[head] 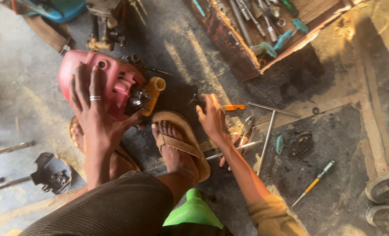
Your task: The person uses a T-handle wrench to tighten bolts on a small red engine, then removes a red cover, adjusts internal components, and reattaches the cover. They continue tightening bolts and handling small parts on the floor.
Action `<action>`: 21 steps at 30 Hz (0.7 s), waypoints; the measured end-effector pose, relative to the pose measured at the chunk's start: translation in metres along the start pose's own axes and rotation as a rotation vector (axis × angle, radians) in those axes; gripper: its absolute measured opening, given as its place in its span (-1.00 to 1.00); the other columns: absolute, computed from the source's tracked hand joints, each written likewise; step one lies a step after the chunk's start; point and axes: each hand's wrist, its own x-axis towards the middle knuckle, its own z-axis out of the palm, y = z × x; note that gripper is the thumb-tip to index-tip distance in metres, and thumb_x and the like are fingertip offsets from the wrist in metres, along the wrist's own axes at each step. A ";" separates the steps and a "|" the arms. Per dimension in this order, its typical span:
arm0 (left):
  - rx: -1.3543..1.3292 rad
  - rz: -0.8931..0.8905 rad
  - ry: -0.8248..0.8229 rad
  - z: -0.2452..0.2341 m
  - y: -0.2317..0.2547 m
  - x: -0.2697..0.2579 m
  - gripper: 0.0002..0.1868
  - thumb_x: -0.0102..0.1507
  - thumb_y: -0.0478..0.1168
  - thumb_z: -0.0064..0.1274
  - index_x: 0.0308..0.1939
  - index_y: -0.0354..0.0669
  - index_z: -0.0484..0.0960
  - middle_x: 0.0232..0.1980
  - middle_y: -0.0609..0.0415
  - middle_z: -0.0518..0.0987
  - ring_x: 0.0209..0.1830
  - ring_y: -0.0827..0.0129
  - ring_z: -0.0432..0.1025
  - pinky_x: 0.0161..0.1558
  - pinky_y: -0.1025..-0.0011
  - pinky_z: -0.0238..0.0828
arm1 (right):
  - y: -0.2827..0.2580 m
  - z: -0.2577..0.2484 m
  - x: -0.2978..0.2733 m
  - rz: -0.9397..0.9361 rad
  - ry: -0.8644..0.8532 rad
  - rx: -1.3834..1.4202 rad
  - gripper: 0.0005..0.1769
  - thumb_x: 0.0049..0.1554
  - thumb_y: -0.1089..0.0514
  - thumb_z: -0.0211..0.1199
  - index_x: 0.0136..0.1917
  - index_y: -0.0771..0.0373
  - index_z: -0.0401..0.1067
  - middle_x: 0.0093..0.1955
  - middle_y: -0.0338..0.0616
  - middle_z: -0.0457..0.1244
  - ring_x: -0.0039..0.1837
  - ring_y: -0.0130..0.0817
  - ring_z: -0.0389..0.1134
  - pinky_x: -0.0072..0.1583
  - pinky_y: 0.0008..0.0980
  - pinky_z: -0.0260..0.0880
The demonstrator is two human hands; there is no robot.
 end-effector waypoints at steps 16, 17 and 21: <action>-0.120 -0.052 0.101 0.017 -0.009 -0.003 0.22 0.07 0.38 0.48 0.63 0.08 0.18 0.72 -0.08 0.04 0.74 -0.07 -0.10 0.70 -0.15 -0.15 | -0.031 -0.044 -0.013 0.325 -0.290 1.246 -0.70 0.15 0.16 0.40 0.12 0.32 0.52 0.05 -0.08 0.42 0.10 -0.37 0.42 0.21 -0.36 0.43; -0.119 -0.081 0.111 0.022 -0.013 -0.005 0.13 0.14 0.37 0.43 0.62 0.10 0.22 0.72 -0.03 0.07 0.75 -0.02 -0.07 0.70 -0.11 -0.13 | -0.035 -0.048 -0.015 0.302 -0.295 1.267 -0.72 0.16 0.18 0.39 0.12 0.31 0.51 0.06 -0.08 0.42 0.12 -0.37 0.42 0.22 -0.35 0.43; -0.049 -0.029 0.207 0.041 -0.039 -0.004 0.06 0.21 0.39 0.36 0.64 0.10 0.28 0.69 0.01 0.15 0.71 -0.03 0.02 0.70 -0.13 -0.10 | -0.051 -0.056 -0.019 0.224 -0.315 1.304 -0.77 0.18 0.22 0.36 0.12 0.30 0.51 0.07 -0.04 0.41 0.15 -0.34 0.44 0.27 -0.29 0.45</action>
